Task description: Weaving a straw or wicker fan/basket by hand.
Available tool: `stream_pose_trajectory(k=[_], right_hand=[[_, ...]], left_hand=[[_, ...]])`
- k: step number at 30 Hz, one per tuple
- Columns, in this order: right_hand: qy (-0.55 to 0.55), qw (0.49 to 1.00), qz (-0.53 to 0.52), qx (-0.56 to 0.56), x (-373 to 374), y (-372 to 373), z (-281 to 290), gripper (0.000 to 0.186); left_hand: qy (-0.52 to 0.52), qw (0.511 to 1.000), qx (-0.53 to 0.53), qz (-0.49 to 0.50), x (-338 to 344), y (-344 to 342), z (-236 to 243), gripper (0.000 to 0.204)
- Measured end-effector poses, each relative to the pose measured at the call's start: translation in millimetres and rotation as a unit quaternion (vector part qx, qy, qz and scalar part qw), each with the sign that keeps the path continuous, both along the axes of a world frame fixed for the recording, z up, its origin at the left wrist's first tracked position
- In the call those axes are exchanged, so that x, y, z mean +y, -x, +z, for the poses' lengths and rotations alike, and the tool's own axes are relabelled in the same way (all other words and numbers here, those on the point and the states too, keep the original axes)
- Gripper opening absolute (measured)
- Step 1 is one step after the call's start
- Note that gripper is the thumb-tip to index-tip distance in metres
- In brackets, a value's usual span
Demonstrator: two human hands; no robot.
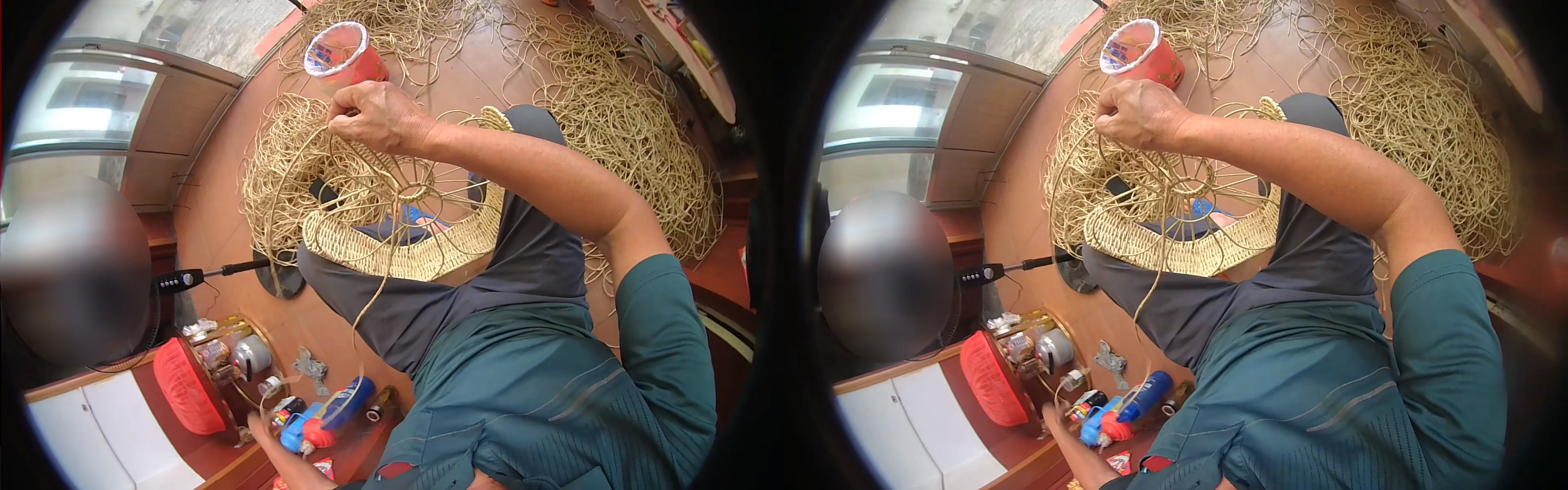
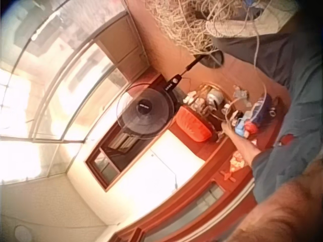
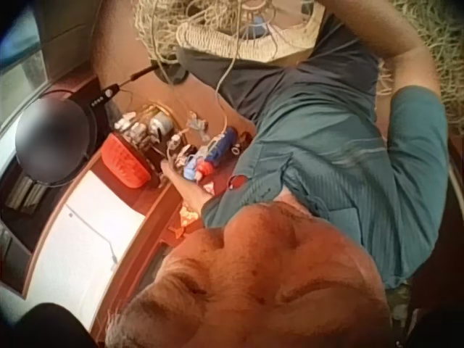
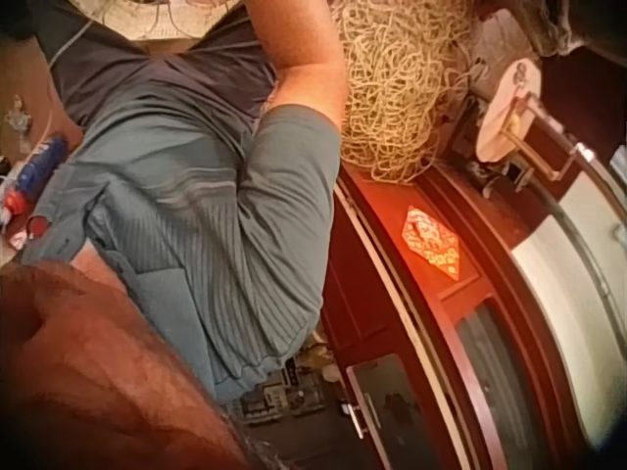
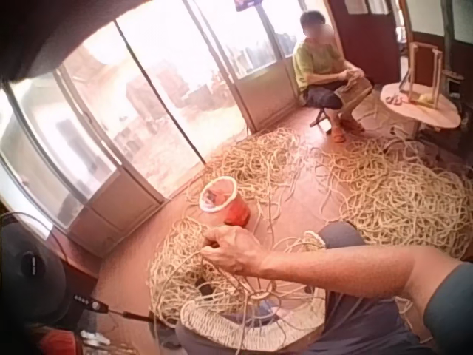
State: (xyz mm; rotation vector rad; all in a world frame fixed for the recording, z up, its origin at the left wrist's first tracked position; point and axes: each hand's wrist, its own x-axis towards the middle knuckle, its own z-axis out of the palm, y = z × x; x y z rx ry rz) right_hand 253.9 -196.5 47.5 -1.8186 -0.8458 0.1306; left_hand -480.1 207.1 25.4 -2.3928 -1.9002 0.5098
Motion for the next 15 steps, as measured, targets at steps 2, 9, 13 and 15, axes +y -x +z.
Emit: stream_pose_trajectory(k=[2,9,13,15], right_hand=[[0.008,1.000,-0.012,0.023,-10,-10,-8,0.033],[0.007,1.000,-0.003,0.028,-8,-7,-3,0.033],[-0.050,0.999,-0.004,0.014,-4,-7,-10,0.029],[-0.002,1.000,-0.011,0.029,-9,-10,-7,0.036]], left_hand=[[-0.007,0.967,-0.209,-0.148,-59,-182,1,0.038],[0.286,0.756,-0.473,-0.349,-323,-469,18,0.043],[0.339,0.754,-0.475,-0.301,-333,-467,2,0.026],[0.232,0.736,-0.540,-0.337,-304,-437,-12,0.022]])
